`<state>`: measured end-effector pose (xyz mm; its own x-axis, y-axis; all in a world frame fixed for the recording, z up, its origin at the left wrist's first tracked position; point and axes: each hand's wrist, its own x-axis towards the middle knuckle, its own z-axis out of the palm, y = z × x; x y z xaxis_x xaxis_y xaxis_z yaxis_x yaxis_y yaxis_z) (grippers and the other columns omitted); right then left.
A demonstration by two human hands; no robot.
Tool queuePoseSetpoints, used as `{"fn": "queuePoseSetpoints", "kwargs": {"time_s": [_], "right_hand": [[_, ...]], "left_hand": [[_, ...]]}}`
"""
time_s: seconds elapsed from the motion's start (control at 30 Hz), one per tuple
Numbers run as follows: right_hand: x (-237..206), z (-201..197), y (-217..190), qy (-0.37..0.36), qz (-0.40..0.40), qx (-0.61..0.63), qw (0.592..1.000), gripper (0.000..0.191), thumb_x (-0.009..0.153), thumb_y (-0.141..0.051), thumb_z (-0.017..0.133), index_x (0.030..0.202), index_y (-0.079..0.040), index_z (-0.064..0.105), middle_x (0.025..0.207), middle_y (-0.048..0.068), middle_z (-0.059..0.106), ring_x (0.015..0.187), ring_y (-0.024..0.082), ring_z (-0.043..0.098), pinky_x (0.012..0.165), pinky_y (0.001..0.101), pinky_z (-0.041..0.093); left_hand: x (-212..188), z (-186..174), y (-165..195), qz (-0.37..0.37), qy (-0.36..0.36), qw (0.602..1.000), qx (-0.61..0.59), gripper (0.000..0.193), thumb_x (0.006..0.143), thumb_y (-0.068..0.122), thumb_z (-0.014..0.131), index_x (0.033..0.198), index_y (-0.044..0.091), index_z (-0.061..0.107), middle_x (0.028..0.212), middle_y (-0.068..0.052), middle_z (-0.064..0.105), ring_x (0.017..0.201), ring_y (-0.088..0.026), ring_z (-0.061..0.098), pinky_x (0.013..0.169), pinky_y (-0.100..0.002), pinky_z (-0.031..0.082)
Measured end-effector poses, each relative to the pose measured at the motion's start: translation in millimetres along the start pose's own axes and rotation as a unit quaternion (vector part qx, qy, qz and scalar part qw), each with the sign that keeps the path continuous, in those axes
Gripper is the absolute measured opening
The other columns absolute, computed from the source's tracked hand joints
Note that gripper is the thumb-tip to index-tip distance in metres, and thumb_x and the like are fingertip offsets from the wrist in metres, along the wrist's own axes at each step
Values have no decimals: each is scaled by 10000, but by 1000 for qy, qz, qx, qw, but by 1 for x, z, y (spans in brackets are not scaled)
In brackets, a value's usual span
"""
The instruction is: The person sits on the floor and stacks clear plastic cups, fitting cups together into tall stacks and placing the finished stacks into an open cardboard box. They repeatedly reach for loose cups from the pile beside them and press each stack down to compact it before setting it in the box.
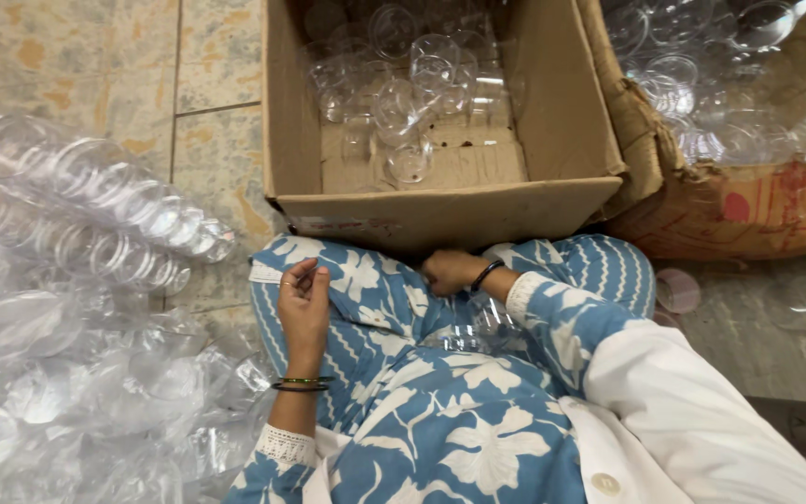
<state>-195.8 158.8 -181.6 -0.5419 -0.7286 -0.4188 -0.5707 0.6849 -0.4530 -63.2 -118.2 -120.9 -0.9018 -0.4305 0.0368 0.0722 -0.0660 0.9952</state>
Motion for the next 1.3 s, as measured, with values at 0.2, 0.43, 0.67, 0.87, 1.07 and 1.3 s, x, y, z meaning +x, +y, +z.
{"fn": "queuePoseSetpoints", "kwargs": {"time_s": [0.2,0.43,0.67,0.87,1.07,1.3], "right_hand": [[-119,-63,-2,263,8,271,926,214,811,-148,736,950,-7,656,950,134,739,856,220,716,754,349,601],[-293,-35,42,465,139,505,713,586,938,-141,708,1453,9,472,1133,177,693,885,225,698,711,327,564],[-320,29,44,391,386,36,835,789,766,-510,836,1353,-47,584,1353,266,578,1218,424,581,967,516,511],[-301,4,13,357,403,35,842,1073,622,-564,890,1469,-63,462,1399,296,504,1248,456,555,1001,510,512],[-271,-43,-71,437,67,284,851,1064,667,-421,909,1519,-97,361,1445,213,496,1316,376,553,1075,474,487],[-231,-53,-147,433,-93,305,843,1103,673,-254,948,1550,-115,294,1499,167,384,1367,306,491,1129,437,473]], "left_hand": [[-29,44,2,-9,-136,987,86,349,944,207,734,1213,10,628,1113,-100,696,992,-151,678,844,-263,561],[-44,150,-2,37,-466,843,264,755,797,457,821,1345,0,575,1309,-208,636,1134,-316,672,929,-401,566],[-68,204,14,146,-523,749,380,735,705,389,870,1273,-12,632,1198,-242,695,1112,-389,664,952,-441,527],[-63,168,47,-19,-297,905,305,675,712,375,889,1214,21,611,1085,-154,741,954,-266,726,826,-348,594],[-49,116,61,-197,-230,944,-129,495,842,214,808,1119,7,453,1377,-210,599,1110,-285,696,904,-400,621],[-81,118,79,-108,-316,909,-249,868,799,311,875,1342,181,211,1659,-153,227,1454,-335,405,1095,-506,475]]}}
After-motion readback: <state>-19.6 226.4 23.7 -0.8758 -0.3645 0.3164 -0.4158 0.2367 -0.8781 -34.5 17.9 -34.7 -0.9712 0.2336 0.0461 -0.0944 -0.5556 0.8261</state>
